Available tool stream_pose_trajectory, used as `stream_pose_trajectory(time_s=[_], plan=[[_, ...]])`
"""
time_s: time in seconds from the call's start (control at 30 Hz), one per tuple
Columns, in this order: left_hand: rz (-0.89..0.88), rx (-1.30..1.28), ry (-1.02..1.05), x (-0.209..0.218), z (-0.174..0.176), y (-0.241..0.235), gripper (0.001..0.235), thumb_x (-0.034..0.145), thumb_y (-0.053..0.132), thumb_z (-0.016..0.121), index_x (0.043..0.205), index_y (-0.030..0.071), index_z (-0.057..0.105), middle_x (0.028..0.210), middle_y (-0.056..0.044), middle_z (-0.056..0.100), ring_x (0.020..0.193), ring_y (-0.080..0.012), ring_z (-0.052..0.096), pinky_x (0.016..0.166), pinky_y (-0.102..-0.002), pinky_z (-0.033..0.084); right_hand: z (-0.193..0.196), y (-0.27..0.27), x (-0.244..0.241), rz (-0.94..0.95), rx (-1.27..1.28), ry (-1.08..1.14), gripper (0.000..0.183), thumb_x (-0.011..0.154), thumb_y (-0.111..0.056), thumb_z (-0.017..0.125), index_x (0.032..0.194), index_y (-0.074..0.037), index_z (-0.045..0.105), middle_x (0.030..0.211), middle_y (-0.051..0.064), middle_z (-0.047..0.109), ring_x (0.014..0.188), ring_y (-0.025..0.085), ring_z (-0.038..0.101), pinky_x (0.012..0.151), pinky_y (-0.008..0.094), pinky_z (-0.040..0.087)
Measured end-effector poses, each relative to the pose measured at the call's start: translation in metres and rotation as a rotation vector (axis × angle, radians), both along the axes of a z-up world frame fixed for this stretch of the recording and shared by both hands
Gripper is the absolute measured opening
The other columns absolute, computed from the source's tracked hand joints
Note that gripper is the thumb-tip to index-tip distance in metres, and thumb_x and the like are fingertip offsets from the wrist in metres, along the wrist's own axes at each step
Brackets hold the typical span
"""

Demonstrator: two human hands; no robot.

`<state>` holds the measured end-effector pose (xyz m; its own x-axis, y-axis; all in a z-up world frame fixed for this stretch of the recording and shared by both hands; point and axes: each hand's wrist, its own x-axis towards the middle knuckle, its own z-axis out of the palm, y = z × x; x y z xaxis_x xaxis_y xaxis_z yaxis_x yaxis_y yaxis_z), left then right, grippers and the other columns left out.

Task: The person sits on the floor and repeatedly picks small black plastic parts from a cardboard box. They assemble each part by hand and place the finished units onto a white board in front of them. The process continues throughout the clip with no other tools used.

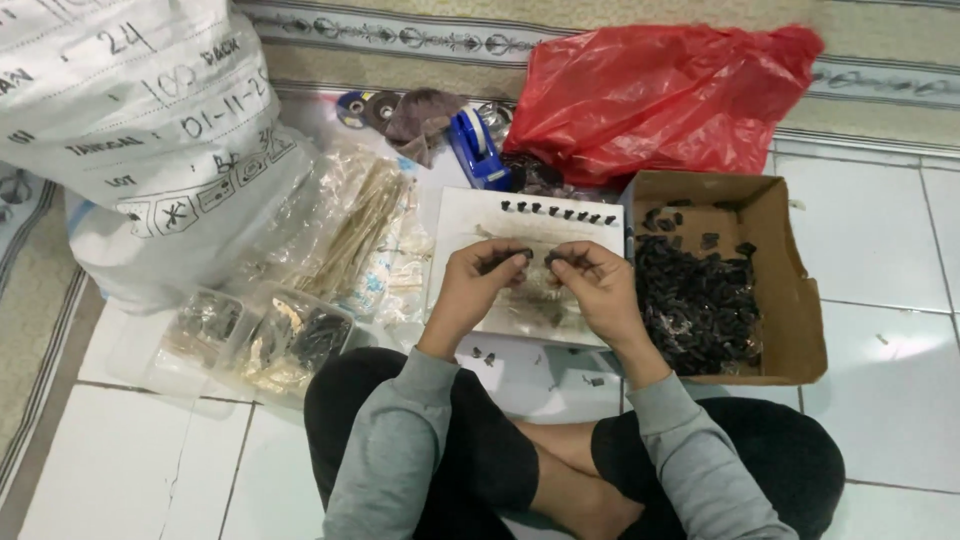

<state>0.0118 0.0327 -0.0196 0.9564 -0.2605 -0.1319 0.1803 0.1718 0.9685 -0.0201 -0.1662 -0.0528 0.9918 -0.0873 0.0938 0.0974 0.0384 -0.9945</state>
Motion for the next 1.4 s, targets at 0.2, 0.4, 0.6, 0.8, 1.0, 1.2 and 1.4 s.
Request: stream_pose_trajectory(time_s=[0.2,0.4,0.6,0.8,1.0,1.2,1.4], plan=[[-0.020,0.039,0.032,0.009,-0.028,-0.018,0.024,0.092,0.008,0.074,0.114,-0.001,0.074,0.100,-0.020,0.075,0.092,-0.0238,0.070,0.078,-0.038,0.063,-0.015,0.006,0.006,-0.083,-0.016,-0.002,0.014,0.096,0.006,0.068,0.109,0.008,0.068,0.083,0.016,0.069,0.076,0.018,0.069,0.072,0.033,0.060],[-0.026,0.088,0.034,0.014,-0.023,-0.024,0.021,0.092,0.007,0.074,0.112,0.002,0.077,0.099,-0.018,0.077,0.093,-0.0209,0.071,0.081,-0.036,0.061,-0.020,0.001,0.009,-0.116,-0.062,0.009,0.009,0.096,0.005,0.068,0.105,0.006,0.070,0.078,0.015,0.070,0.074,0.016,0.069,0.070,0.031,0.059],[-0.017,0.121,0.009,0.013,-0.015,-0.027,0.018,0.092,0.008,0.075,0.108,0.002,0.078,0.095,-0.018,0.078,0.090,-0.0194,0.071,0.078,-0.033,0.060,-0.019,0.003,0.006,-0.171,-0.139,-0.079,0.008,0.096,0.004,0.070,0.104,0.005,0.071,0.078,0.014,0.069,0.075,0.013,0.065,0.067,0.030,0.055],[0.004,0.114,-0.014,0.011,-0.017,-0.027,0.016,0.092,0.006,0.075,0.106,0.002,0.079,0.091,-0.018,0.078,0.086,-0.0186,0.072,0.074,-0.032,0.061,-0.002,0.008,0.002,-0.152,-0.250,-0.148,0.008,0.095,0.005,0.069,0.101,0.002,0.074,0.078,0.016,0.074,0.073,0.017,0.068,0.066,0.032,0.056],[-0.023,0.086,-0.026,0.011,-0.026,-0.027,0.017,0.091,0.008,0.077,0.106,0.001,0.078,0.086,-0.016,0.078,0.083,-0.0176,0.072,0.074,-0.032,0.061,0.013,0.012,-0.003,-0.172,-0.352,-0.225,0.010,0.094,0.008,0.066,0.100,0.002,0.072,0.081,0.018,0.073,0.074,0.024,0.070,0.069,0.037,0.057],[-0.041,0.097,-0.043,0.011,-0.031,-0.026,0.015,0.092,0.005,0.075,0.105,0.001,0.078,0.086,-0.015,0.078,0.084,-0.0157,0.070,0.075,-0.031,0.060,0.013,0.020,-0.007,-0.156,-0.314,-0.183,0.009,0.094,0.009,0.066,0.099,0.003,0.071,0.084,0.018,0.074,0.077,0.023,0.070,0.071,0.039,0.058],[-0.059,0.113,-0.053,0.012,-0.034,-0.031,0.015,0.093,0.006,0.074,0.106,0.003,0.079,0.090,-0.016,0.078,0.088,-0.0178,0.069,0.078,-0.035,0.059,-0.005,0.014,-0.005,-0.183,-0.240,-0.152,0.010,0.094,0.010,0.067,0.102,0.006,0.072,0.089,0.021,0.074,0.080,0.023,0.072,0.071,0.039,0.059]])
